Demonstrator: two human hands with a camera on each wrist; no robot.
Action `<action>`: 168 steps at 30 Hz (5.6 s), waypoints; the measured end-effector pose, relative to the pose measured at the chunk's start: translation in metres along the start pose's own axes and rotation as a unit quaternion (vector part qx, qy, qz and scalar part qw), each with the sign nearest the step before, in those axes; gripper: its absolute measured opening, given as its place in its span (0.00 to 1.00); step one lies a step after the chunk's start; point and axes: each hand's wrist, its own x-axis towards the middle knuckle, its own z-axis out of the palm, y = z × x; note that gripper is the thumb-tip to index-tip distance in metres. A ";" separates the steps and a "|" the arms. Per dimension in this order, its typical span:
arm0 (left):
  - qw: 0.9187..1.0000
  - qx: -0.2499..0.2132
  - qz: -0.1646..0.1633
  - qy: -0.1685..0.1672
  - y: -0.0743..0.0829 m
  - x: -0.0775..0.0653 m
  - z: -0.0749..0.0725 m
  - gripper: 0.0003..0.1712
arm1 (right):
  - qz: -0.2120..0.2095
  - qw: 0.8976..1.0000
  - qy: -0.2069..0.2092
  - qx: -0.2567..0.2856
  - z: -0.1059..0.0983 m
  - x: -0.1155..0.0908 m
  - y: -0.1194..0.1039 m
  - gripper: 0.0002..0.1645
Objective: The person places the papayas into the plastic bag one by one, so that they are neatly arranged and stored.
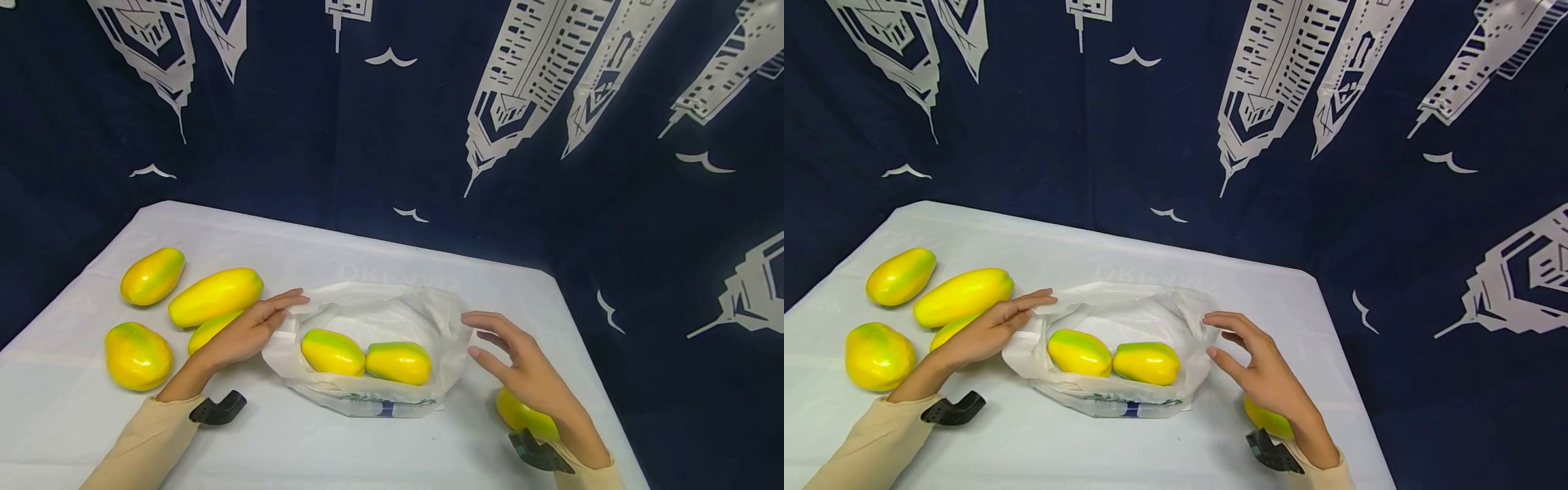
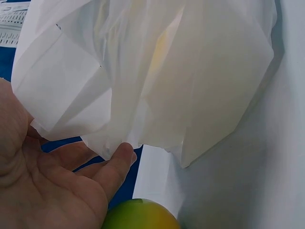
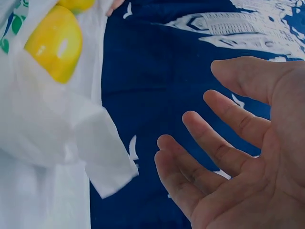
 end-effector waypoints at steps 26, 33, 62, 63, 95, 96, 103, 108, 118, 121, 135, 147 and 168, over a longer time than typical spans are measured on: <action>1.000 0.001 -0.003 0.000 0.000 0.000 0.000 0.24 | 0.162 0.984 -0.003 -0.070 -0.029 -0.066 0.054 0.28; 1.000 0.000 -0.003 -0.001 -0.001 0.001 0.000 0.25 | 0.167 0.984 -0.021 -0.062 -0.031 -0.080 0.070 0.28; 1.000 -0.001 -0.002 0.000 -0.001 0.001 0.000 0.25 | 0.233 0.970 -0.063 -0.025 -0.022 -0.092 0.080 0.32; 1.000 -0.001 -0.002 0.001 -0.001 0.001 0.000 0.24 | 0.234 0.970 -0.062 -0.026 -0.022 -0.092 0.080 0.32; 1.000 -0.001 0.001 -0.001 0.000 -0.002 0.000 0.24 | 0.141 0.986 0.009 -0.093 -0.041 -0.051 0.049 0.32; 1.000 -0.002 0.000 -0.001 0.000 -0.002 0.000 0.24 | 0.134 0.986 0.011 -0.094 -0.042 -0.048 0.048 0.32; 1.000 0.002 -0.001 0.001 0.000 -0.002 -0.001 0.24 | 0.080 0.993 0.021 -0.085 -0.049 -0.024 0.039 0.31; 1.000 0.006 0.000 0.001 -0.001 0.000 0.000 0.24 | 0.068 0.994 0.027 -0.080 -0.050 -0.009 0.028 0.32; 1.000 0.003 -0.002 0.003 0.000 -0.001 -0.003 0.24 | 0.078 0.994 0.013 -0.079 -0.049 0.029 0.004 0.32; 1.000 0.000 0.000 0.004 -0.001 0.000 -0.003 0.24 | 0.083 0.994 -0.002 -0.074 -0.046 0.041 -0.002 0.32; 1.000 -0.003 0.000 0.007 -0.002 0.003 -0.002 0.24 | 0.033 0.996 -0.046 -0.075 -0.017 0.095 -0.012 0.31; 1.000 -0.004 0.011 0.013 0.003 0.000 -0.003 0.23 | 0.000 0.993 -0.092 -0.077 0.024 0.109 -0.003 0.29; 1.000 -0.011 0.010 0.012 0.002 0.000 -0.004 0.23 | 0.027 0.979 -0.147 -0.142 0.057 0.101 0.017 0.30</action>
